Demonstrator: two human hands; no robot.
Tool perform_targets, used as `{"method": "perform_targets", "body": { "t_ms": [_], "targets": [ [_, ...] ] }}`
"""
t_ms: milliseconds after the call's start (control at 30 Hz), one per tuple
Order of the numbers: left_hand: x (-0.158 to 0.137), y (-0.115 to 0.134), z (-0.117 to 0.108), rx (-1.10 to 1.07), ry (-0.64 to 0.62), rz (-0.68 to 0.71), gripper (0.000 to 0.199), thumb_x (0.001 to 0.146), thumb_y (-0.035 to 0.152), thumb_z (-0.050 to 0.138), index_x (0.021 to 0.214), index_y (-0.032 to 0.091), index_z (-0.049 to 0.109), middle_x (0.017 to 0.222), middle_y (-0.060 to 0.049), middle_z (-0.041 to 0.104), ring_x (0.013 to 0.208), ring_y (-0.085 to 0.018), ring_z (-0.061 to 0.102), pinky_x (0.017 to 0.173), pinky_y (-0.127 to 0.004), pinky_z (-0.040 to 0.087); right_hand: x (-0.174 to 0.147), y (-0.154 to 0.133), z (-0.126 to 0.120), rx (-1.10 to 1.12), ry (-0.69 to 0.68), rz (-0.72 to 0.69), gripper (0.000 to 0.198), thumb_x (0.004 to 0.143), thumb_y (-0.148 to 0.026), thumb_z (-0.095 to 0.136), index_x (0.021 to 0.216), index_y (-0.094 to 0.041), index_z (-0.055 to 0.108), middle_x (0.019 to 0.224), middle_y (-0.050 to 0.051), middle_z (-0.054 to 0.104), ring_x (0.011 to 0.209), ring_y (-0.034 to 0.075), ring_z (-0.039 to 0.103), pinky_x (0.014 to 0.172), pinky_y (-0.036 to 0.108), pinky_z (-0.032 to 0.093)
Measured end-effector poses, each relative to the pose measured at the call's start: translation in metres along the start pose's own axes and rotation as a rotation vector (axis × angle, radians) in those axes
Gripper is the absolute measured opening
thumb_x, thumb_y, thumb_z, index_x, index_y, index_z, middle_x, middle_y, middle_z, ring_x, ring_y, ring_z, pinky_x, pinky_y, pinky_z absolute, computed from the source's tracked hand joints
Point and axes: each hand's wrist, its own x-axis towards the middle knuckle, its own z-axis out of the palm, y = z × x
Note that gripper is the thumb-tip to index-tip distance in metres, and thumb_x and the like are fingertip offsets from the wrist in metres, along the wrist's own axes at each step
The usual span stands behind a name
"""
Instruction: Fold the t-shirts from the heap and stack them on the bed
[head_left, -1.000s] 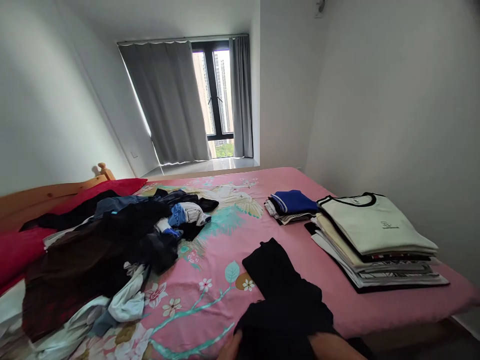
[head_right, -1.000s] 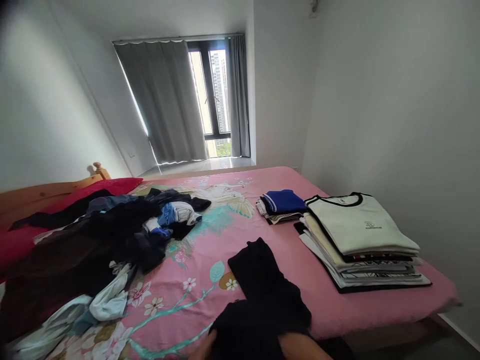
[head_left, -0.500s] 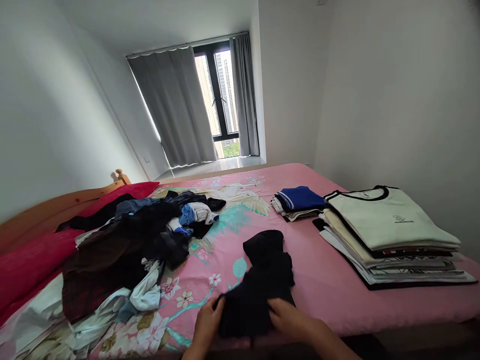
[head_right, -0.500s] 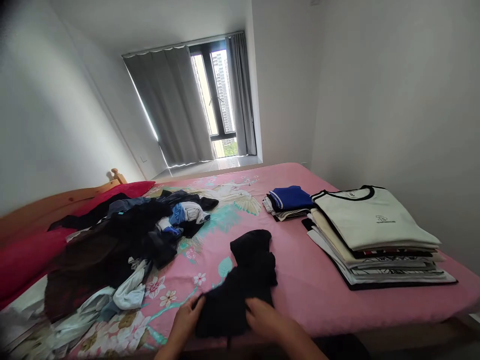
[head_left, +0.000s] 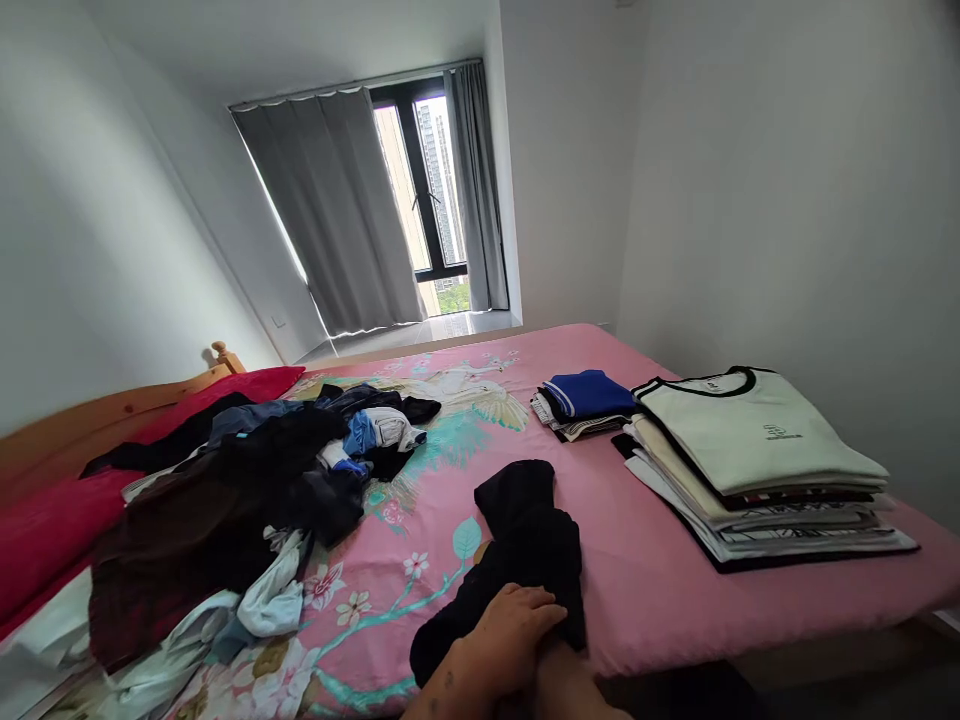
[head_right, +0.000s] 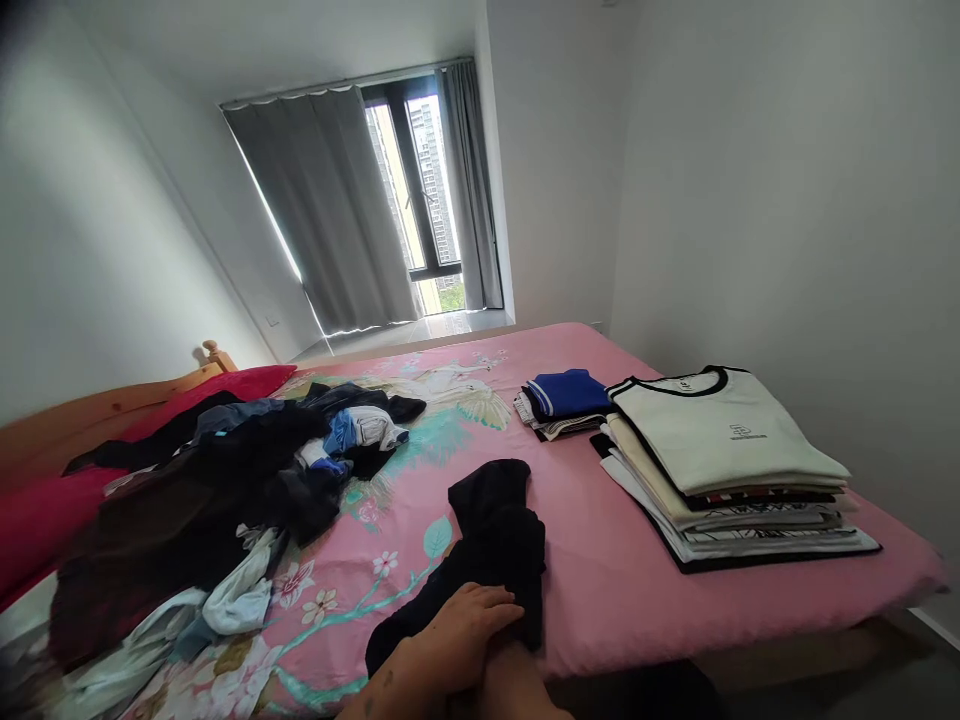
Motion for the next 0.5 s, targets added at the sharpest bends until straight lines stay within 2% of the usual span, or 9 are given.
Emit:
{"method": "perform_targets", "body": {
  "t_ms": [67, 167, 267, 333, 400, 500],
  "targets": [
    [0.01, -0.006, 0.003, 0.047, -0.006, -0.056, 0.05, 0.075, 0.015, 0.048, 0.124, 0.027, 0.05, 0.126, -0.006, 0.056, 0.115, -0.023, 0.05, 0.096, -0.041, 0.038, 0.0, 0.001, 0.006, 0.001, -0.04, 0.072, 0.039, 0.078, -0.012, 0.044, 0.112, -0.012, 0.063, 0.107, 0.017, 0.066, 0.095, 0.031, 0.062, 0.083, 0.04, 0.046],
    [0.018, -0.006, 0.005, 0.079, 0.018, -0.149, 0.054, 0.074, 0.016, 0.049, 0.127, 0.026, 0.047, 0.122, -0.008, 0.056, 0.112, -0.027, 0.049, 0.093, -0.045, 0.036, 0.001, 0.007, 0.014, 0.025, -0.054, 0.038, 0.039, 0.079, -0.011, 0.042, 0.111, -0.015, 0.063, 0.108, 0.014, 0.066, 0.098, 0.029, 0.061, 0.085, 0.038, 0.044],
    [0.025, -0.003, 0.008, -0.053, 0.136, -0.345, 0.045, 0.072, 0.013, 0.047, 0.113, 0.026, 0.059, 0.112, -0.008, 0.06, 0.107, -0.027, 0.049, 0.095, -0.048, 0.03, 0.002, 0.013, 0.02, 0.006, -0.075, 0.014, 0.039, 0.073, -0.008, 0.047, 0.106, -0.016, 0.065, 0.106, 0.012, 0.067, 0.095, 0.027, 0.061, 0.084, 0.034, 0.042],
    [0.031, -0.004, 0.008, -0.171, 0.255, -0.487, 0.035, 0.072, 0.013, 0.046, 0.099, 0.023, 0.065, 0.105, -0.008, 0.062, 0.105, -0.027, 0.049, 0.097, -0.049, 0.027, 0.001, 0.016, 0.018, -0.011, -0.123, -0.013, 0.035, 0.066, -0.005, 0.05, 0.095, -0.015, 0.068, 0.094, 0.011, 0.07, 0.085, 0.025, 0.062, 0.076, 0.031, 0.042],
    [0.036, -0.01, 0.001, -0.265, 0.354, -0.591, 0.024, 0.074, 0.015, 0.046, 0.086, 0.019, 0.066, 0.096, -0.009, 0.063, 0.101, -0.028, 0.05, 0.095, -0.048, 0.029, -0.003, 0.02, 0.006, -0.004, -0.048, -0.073, 0.028, 0.066, -0.005, 0.05, 0.084, -0.017, 0.068, 0.085, 0.008, 0.07, 0.078, 0.022, 0.061, 0.069, 0.028, 0.041],
    [0.039, -0.025, -0.028, -0.454, 0.495, -0.724, 0.021, 0.077, 0.02, 0.042, 0.068, 0.017, 0.06, 0.075, -0.006, 0.061, 0.084, -0.024, 0.055, 0.083, -0.041, 0.038, -0.008, 0.025, -0.036, 0.06, 0.184, -0.17, 0.021, 0.073, -0.007, 0.046, 0.076, -0.02, 0.063, 0.077, 0.004, 0.067, 0.076, 0.018, 0.058, 0.065, 0.026, 0.04]
  ]
}}
